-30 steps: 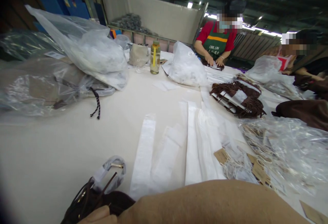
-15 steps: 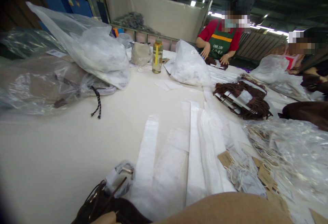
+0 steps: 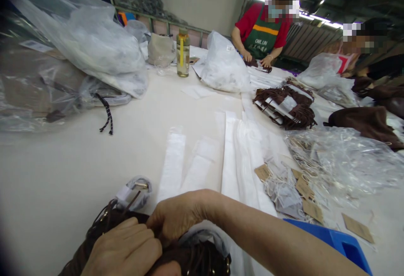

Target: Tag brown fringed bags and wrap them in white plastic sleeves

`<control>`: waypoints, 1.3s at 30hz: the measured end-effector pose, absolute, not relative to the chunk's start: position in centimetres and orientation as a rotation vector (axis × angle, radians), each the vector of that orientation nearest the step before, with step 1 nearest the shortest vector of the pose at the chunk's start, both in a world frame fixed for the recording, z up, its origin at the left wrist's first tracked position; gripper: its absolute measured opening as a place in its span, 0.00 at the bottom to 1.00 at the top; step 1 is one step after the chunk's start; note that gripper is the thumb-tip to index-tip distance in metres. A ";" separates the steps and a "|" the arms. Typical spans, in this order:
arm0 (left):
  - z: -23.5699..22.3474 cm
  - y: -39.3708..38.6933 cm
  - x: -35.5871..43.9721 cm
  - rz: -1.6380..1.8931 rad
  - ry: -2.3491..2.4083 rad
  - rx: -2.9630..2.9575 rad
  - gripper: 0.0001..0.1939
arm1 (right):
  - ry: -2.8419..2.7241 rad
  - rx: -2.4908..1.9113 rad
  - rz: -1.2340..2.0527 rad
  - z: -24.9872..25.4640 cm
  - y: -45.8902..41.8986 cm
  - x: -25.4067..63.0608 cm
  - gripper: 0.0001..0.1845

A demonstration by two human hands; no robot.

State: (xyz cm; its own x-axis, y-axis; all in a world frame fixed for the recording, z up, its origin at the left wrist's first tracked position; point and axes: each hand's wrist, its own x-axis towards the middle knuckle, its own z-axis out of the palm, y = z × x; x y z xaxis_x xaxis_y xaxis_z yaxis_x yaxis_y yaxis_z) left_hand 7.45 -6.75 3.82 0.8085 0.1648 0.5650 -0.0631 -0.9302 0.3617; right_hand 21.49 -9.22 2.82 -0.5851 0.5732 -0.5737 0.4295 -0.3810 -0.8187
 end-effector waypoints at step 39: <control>3.1 -6.7 7.3 0.635 0.258 2.595 0.17 | -1.655 -2.275 0.829 8.6 -23.3 19.3 0.14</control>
State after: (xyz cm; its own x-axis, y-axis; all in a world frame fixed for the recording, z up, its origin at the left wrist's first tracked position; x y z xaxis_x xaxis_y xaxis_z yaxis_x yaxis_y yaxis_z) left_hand 7.29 -6.74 3.10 0.8763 0.2808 0.3914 0.0716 -0.8794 0.4707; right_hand 19.30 -23.27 8.56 0.2124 0.9244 -0.3168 0.8074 -0.3486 -0.4760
